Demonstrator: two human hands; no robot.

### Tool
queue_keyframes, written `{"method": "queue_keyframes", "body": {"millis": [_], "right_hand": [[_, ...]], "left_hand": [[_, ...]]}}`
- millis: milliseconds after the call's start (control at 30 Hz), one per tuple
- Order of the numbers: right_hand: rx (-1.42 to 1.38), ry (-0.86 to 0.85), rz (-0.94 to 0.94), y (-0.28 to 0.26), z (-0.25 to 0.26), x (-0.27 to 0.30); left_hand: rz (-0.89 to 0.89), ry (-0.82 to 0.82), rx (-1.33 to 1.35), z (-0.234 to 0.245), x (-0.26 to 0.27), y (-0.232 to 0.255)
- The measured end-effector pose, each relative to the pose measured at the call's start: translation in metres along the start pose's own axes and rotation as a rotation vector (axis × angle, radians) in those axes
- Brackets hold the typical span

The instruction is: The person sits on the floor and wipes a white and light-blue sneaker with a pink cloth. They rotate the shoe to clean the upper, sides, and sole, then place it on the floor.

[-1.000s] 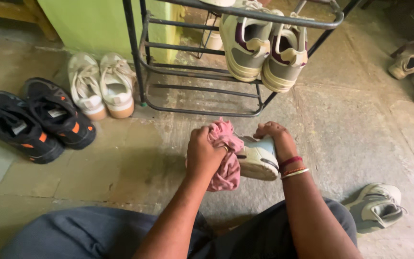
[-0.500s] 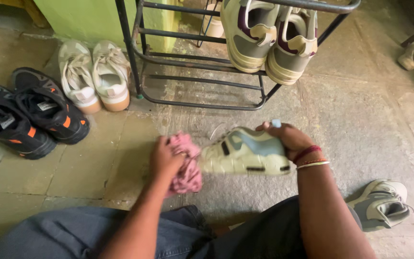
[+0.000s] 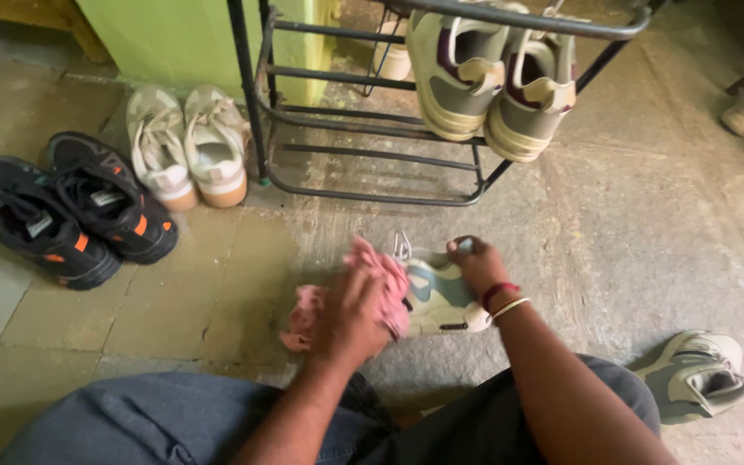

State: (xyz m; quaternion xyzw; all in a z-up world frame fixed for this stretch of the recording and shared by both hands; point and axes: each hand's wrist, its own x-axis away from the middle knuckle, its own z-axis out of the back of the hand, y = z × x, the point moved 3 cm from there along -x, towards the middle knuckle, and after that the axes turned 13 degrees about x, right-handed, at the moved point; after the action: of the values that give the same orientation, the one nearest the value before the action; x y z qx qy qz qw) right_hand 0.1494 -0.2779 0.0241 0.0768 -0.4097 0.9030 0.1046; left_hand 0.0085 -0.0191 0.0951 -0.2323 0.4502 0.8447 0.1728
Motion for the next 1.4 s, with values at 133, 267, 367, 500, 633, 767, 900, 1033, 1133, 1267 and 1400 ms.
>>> {"method": "queue_keyframes", "body": {"millis": [133,267,367,500,633,767,900,1033,1133,1267,1400], "right_hand": [[0.212,0.115,0.050,0.022,-0.007,-0.010],[0.309,0.205,-0.033,0.045,-0.019,-0.015],[0.393,0.232,-0.052,0.053,-0.023,-0.020],[0.408,0.197,-0.134,0.062,-0.020,-0.014],[0.448,0.179,-0.153,0.054,-0.022,-0.009],[0.426,0.188,-0.141,0.050,-0.021,-0.003],[0.387,0.183,-0.118,0.048,-0.018,-0.002],[0.352,0.096,-0.102,0.043,-0.017,0.001],[0.390,0.054,-0.168,0.040,-0.026,0.002],[0.427,0.041,-0.179,0.039,-0.035,-0.001],[0.507,0.078,-0.247,0.007,-0.025,0.024]], "left_hand": [[-0.033,-0.072,-0.088,-0.006,0.006,0.008],[0.076,-0.070,-0.304,-0.011,0.007,-0.010],[0.186,-0.109,-0.325,-0.016,0.012,-0.013],[0.148,-0.010,-0.329,-0.014,0.012,-0.021],[0.251,0.098,-0.467,0.010,0.015,-0.033],[0.488,0.170,-0.485,0.033,0.028,-0.048],[0.695,0.448,-0.039,0.035,0.037,-0.069],[0.632,0.458,0.180,0.037,0.032,-0.062],[0.308,0.291,0.103,0.034,0.018,-0.033],[0.169,0.138,-0.081,0.031,0.013,-0.001],[0.199,0.142,-0.226,0.019,0.008,-0.003]]}}
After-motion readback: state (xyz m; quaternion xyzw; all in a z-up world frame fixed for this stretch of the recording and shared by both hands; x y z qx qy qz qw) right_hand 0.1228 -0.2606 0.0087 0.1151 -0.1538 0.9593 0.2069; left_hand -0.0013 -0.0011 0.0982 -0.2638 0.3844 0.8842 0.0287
